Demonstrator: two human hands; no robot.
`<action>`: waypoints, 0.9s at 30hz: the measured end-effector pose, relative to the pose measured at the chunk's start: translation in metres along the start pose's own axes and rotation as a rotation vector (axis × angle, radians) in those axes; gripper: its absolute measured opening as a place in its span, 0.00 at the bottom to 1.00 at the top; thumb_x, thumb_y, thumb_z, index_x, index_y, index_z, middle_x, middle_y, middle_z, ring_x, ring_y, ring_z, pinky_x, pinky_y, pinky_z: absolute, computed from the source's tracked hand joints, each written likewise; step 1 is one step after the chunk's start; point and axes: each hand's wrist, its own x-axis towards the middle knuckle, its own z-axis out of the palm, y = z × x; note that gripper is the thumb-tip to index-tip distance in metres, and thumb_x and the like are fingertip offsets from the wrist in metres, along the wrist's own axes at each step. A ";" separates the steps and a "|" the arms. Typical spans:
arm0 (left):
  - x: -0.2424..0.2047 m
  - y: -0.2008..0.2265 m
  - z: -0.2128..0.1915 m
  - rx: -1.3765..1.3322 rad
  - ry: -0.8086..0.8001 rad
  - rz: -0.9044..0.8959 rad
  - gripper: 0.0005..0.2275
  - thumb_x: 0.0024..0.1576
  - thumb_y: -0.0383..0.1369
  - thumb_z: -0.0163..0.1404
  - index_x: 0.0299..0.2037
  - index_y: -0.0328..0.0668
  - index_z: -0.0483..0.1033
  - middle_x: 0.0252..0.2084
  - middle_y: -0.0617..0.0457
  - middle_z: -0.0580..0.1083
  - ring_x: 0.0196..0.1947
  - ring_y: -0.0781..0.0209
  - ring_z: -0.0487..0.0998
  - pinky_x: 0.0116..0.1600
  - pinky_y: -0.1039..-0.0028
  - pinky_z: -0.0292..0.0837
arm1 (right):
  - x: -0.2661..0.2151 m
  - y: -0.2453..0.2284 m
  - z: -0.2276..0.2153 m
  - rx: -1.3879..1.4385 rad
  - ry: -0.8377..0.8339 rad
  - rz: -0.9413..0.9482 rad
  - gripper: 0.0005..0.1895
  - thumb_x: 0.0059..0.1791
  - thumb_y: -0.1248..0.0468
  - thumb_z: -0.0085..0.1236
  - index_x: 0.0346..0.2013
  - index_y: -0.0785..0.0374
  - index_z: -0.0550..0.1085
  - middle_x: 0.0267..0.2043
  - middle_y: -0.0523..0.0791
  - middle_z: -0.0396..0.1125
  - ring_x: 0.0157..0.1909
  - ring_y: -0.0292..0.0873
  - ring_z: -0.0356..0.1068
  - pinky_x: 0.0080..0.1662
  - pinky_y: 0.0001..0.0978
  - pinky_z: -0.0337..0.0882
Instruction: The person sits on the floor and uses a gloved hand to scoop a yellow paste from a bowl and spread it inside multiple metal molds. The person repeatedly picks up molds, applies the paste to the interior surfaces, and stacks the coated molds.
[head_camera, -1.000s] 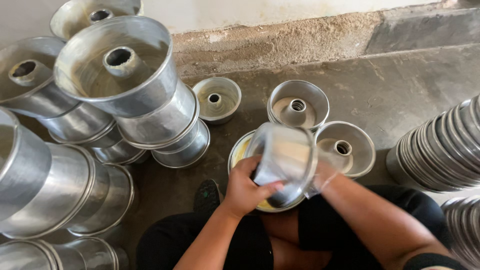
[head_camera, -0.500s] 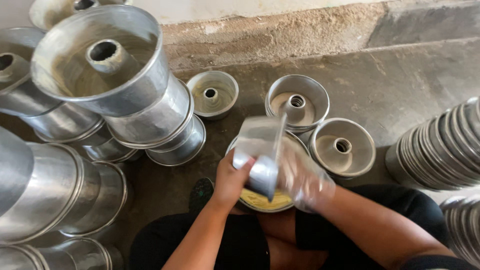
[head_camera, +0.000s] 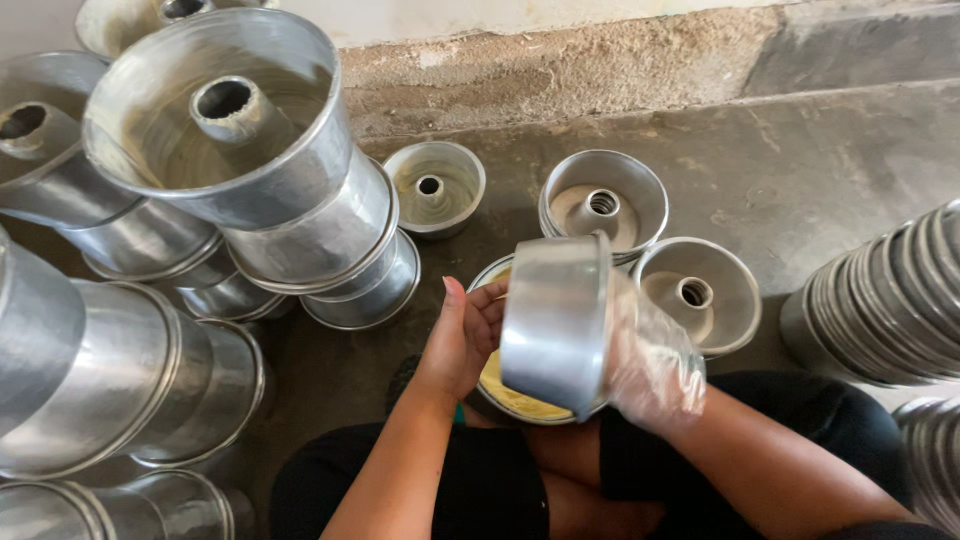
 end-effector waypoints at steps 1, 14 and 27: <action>0.000 0.001 -0.003 -0.019 0.023 -0.056 0.37 0.57 0.60 0.41 0.59 0.27 0.72 0.55 0.39 0.76 0.56 0.52 0.78 0.61 0.65 0.70 | -0.002 0.008 0.006 -0.074 -0.030 0.007 0.23 0.52 0.61 0.59 0.61 0.63 0.70 0.58 0.48 0.70 0.59 0.44 0.73 0.60 0.37 0.75; -0.022 -0.010 0.024 1.117 -0.142 0.395 0.33 0.46 0.38 0.68 0.61 0.28 0.72 0.58 0.42 0.75 0.62 0.53 0.73 0.68 0.63 0.67 | 0.011 -0.036 -0.030 0.144 0.030 -0.077 0.21 0.52 0.62 0.58 0.60 0.64 0.69 0.56 0.48 0.70 0.56 0.43 0.72 0.58 0.35 0.75; -0.021 -0.021 0.015 0.699 0.141 0.217 0.20 0.59 0.36 0.58 0.56 0.26 0.77 0.49 0.44 0.80 0.48 0.61 0.78 0.55 0.70 0.75 | 0.009 0.025 -0.026 -0.213 -0.085 -0.046 0.20 0.53 0.63 0.58 0.59 0.65 0.69 0.54 0.48 0.69 0.54 0.42 0.72 0.56 0.33 0.74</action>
